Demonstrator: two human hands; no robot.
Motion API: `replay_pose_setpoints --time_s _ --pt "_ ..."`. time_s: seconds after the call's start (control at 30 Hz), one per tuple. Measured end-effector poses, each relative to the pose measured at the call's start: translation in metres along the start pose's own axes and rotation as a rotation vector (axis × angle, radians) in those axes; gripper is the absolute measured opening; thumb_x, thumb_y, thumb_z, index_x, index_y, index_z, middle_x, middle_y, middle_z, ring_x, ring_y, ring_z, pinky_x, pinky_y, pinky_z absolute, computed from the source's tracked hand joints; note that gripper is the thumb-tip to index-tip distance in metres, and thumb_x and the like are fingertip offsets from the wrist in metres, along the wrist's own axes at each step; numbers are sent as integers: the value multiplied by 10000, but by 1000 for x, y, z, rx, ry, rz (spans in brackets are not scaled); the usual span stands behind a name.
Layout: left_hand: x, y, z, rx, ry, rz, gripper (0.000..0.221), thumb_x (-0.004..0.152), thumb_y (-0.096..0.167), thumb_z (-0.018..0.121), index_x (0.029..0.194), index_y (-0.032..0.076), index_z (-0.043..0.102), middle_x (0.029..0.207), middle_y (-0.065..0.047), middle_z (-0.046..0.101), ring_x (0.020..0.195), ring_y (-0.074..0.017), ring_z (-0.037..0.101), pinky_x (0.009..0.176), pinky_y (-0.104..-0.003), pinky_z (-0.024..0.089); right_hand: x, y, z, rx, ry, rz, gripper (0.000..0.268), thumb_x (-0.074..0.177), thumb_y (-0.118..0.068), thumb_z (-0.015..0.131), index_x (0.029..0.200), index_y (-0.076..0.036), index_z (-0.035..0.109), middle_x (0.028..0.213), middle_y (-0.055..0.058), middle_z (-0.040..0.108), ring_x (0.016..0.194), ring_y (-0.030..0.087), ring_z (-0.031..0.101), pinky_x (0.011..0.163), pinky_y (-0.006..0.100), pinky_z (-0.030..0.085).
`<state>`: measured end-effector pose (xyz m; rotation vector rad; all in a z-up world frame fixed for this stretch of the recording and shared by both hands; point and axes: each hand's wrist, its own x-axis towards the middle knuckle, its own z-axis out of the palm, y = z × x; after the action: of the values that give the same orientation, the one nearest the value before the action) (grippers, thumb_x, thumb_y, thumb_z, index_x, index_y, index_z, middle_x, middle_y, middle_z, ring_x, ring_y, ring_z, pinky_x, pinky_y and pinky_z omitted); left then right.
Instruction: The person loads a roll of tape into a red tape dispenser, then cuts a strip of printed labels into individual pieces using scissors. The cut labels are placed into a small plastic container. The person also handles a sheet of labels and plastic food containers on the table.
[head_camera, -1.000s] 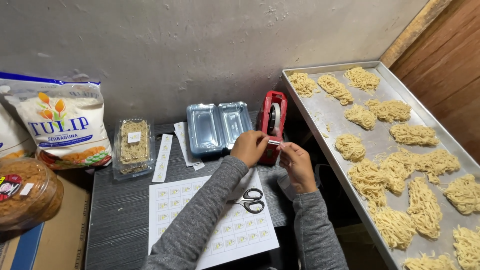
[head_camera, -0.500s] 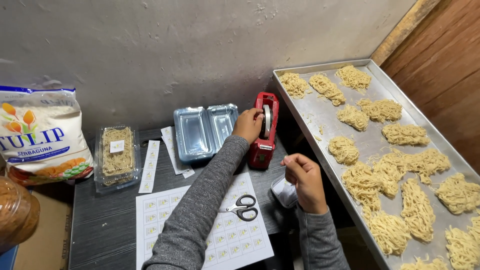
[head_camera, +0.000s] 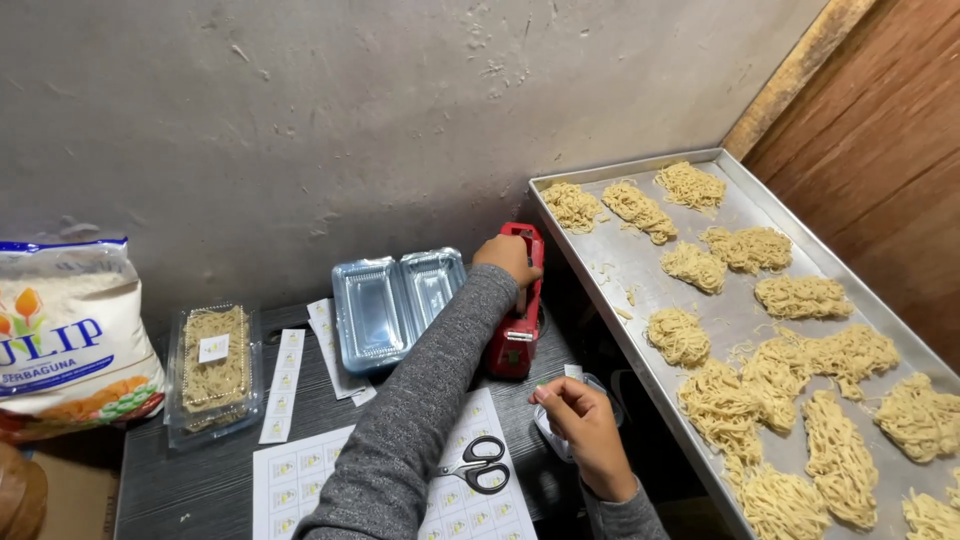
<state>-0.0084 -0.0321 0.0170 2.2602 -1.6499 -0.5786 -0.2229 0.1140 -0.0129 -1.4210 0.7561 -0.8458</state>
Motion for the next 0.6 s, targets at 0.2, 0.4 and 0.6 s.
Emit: replay_pose_setpoints --time_s 0.2,0.4,0.6 --pt "25 12 17 315 33 68 321 888 419 656 1029 133 694 931 -46 698 835 -248 688 645 -387 574 4 26 -1 153 -40 53 180 920 -74 654 813 68 680 555 31 495 447 54 317 401 207 212" --pt "36 9 27 485 74 181 273 890 387 654 912 129 737 848 -28 689 745 -243 680 528 -384 550 1 17 3 41 -57 85 160 904 -97 688 815 33 711 583 8 510 516 68 371 465 214 284" --pt "37 8 33 569 83 291 259 948 296 575 854 118 738 775 -28 690 697 -252 673 524 -391 551 4 11 4 -37 -90 106 187 902 -149 707 792 2 713 550 -40 436 503 49 323 457 220 238"
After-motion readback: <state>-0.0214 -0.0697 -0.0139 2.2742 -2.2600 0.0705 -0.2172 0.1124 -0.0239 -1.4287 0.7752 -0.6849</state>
